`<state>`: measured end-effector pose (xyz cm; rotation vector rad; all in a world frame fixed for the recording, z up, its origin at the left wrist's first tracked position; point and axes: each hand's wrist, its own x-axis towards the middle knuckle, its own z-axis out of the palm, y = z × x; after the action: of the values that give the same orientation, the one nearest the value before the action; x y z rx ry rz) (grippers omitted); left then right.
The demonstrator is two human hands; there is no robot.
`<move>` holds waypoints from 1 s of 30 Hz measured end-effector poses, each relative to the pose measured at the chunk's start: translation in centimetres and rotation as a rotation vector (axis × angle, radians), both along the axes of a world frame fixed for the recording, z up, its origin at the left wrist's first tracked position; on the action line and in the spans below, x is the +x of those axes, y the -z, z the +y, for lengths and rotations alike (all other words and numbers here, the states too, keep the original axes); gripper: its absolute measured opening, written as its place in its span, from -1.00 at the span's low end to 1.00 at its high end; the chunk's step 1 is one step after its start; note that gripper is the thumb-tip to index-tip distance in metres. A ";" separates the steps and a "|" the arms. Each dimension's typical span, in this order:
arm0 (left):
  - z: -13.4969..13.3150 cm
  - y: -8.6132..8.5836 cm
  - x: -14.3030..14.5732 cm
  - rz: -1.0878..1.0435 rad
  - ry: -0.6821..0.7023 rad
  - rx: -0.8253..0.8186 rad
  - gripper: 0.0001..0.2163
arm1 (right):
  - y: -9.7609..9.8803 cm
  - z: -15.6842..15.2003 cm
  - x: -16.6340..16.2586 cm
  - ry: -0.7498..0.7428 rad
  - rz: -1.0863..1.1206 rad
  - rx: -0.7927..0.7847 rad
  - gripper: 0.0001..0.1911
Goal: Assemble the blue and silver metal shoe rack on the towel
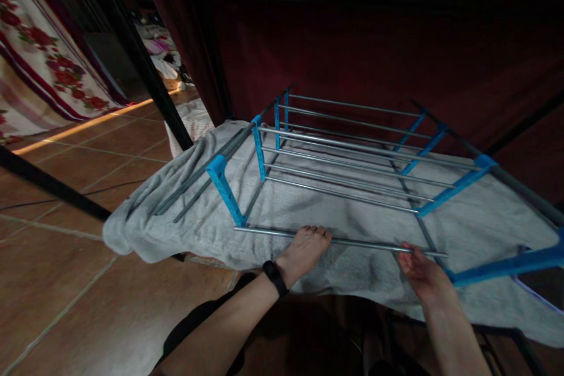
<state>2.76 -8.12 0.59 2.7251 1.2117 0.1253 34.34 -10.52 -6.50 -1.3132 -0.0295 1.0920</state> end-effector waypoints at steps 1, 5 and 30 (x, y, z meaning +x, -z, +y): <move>0.0 0.1 0.0 0.004 -0.003 0.004 -0.70 | 0.1 0.0 0.0 -0.004 0.000 -0.004 -0.75; 0.0 0.6 0.1 0.023 0.000 0.020 -0.71 | -0.1 0.0 -0.3 0.007 0.030 -0.019 -0.73; 0.1 2.4 0.3 0.027 0.001 0.029 -0.67 | -0.5 -0.2 -2.9 -0.032 0.107 0.035 -0.81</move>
<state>3.09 -7.98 -1.83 2.7610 1.2250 0.1078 31.47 -10.73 -6.03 -1.2255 0.0101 1.1824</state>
